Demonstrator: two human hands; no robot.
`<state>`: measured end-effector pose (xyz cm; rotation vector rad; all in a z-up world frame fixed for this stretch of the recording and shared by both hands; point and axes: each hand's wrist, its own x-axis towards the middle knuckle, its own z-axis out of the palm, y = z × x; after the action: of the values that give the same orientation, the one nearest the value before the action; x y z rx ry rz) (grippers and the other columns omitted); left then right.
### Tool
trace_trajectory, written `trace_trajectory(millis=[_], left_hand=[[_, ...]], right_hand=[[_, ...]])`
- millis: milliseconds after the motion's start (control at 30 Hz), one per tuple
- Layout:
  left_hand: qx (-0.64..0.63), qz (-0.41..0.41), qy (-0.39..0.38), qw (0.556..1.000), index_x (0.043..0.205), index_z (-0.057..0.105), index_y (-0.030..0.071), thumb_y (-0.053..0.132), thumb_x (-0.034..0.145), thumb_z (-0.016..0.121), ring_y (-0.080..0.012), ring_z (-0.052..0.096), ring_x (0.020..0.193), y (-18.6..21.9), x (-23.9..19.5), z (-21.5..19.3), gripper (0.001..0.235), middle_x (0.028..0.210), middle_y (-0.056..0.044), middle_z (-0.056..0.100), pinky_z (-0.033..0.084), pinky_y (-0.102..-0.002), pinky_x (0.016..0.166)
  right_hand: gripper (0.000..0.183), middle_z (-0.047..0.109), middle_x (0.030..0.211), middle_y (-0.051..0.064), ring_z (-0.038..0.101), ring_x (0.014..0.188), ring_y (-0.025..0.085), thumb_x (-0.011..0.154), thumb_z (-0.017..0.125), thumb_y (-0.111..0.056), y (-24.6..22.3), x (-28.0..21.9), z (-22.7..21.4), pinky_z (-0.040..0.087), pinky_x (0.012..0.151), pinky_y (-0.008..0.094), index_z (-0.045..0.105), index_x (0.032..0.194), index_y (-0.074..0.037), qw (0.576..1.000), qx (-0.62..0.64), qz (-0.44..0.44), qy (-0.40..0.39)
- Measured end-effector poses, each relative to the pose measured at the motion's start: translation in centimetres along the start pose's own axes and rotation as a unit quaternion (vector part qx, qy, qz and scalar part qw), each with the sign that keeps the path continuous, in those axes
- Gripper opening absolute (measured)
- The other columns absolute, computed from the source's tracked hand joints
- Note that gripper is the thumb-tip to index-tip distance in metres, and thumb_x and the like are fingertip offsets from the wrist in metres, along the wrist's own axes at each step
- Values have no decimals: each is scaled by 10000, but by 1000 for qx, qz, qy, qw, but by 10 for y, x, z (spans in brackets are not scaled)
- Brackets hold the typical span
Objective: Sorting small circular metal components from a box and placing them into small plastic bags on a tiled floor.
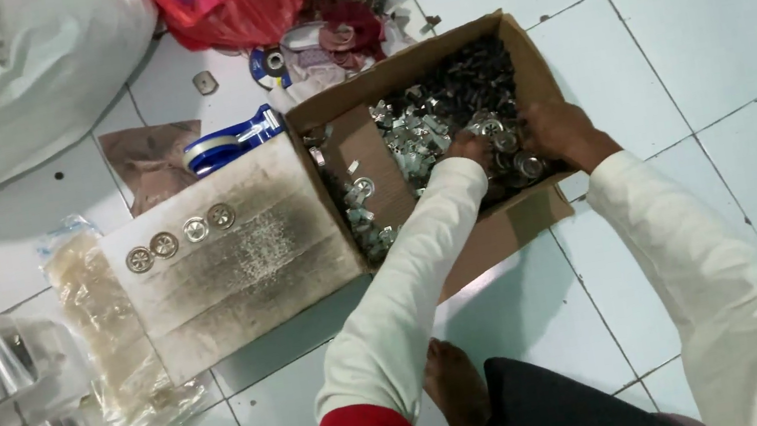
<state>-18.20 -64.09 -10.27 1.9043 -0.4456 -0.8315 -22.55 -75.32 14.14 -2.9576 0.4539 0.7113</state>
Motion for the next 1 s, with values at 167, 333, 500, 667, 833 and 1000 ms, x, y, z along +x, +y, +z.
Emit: trace_trajectory(millis=[167, 333, 500, 667, 833, 1000], left_hand=[[359, 174, 24, 917, 1394, 512, 242, 163, 984, 661, -377, 522, 1323, 33, -11, -5, 443, 1442, -54, 420, 596, -569, 893], [451, 183, -44, 872, 1532, 430, 184, 100, 1013, 575, -371, 392, 1459, 47, -31, -12, 545, 1587, -104, 364, 439, -560, 1108], [406, 240, 50, 881, 1140, 707, 85, 44, 886, 634, -381, 623, 1191, 45, -33, -14, 267, 1206, -153, 689, 473, -568, 975], [376, 266, 96, 883, 1140, 707, 79, 57, 836, 669, -371, 675, 1101, 40, -35, -19, 307, 1115, -145, 724, 514, -550, 934], [324, 244, 110, 907, 1167, 674, 132, 213, 884, 722, -384, 684, 1124, 35, -34, -23, 299, 1179, -139, 696, 547, -552, 953], [209, 206, 80, 953, 1112, 688, 230, 320, 905, 726, -353, 719, 1112, 63, -71, -51, 229, 1196, -97, 695, 624, -479, 934]], right_hand=[[295, 750, 888, 241, 712, 864, 401, 968, 592, -206, -26, -35, -19, 582, 748, 481, 753, 961, 42, 998, 22, -40, 52], [330, 693, 706, 181, 632, 621, 215, 1074, 503, -131, -15, -36, 13, 455, 534, 301, 668, 807, -28, 971, -27, -152, 184], [415, 663, 717, 129, 629, 688, 283, 1127, 411, -230, -12, -36, 21, 494, 599, 363, 652, 840, -52, 970, -38, -110, 215], [447, 614, 713, 95, 629, 692, 260, 1162, 380, -292, 2, -23, 36, 490, 603, 332, 611, 829, -102, 969, -19, -83, 232], [396, 585, 669, 113, 628, 634, 240, 1122, 401, -223, 18, -11, 43, 482, 505, 308, 603, 805, -100, 973, -41, -83, 213], [341, 652, 663, 119, 669, 618, 308, 1068, 450, -229, 11, -11, 37, 518, 465, 395, 678, 875, -65, 989, 9, -16, 145]])
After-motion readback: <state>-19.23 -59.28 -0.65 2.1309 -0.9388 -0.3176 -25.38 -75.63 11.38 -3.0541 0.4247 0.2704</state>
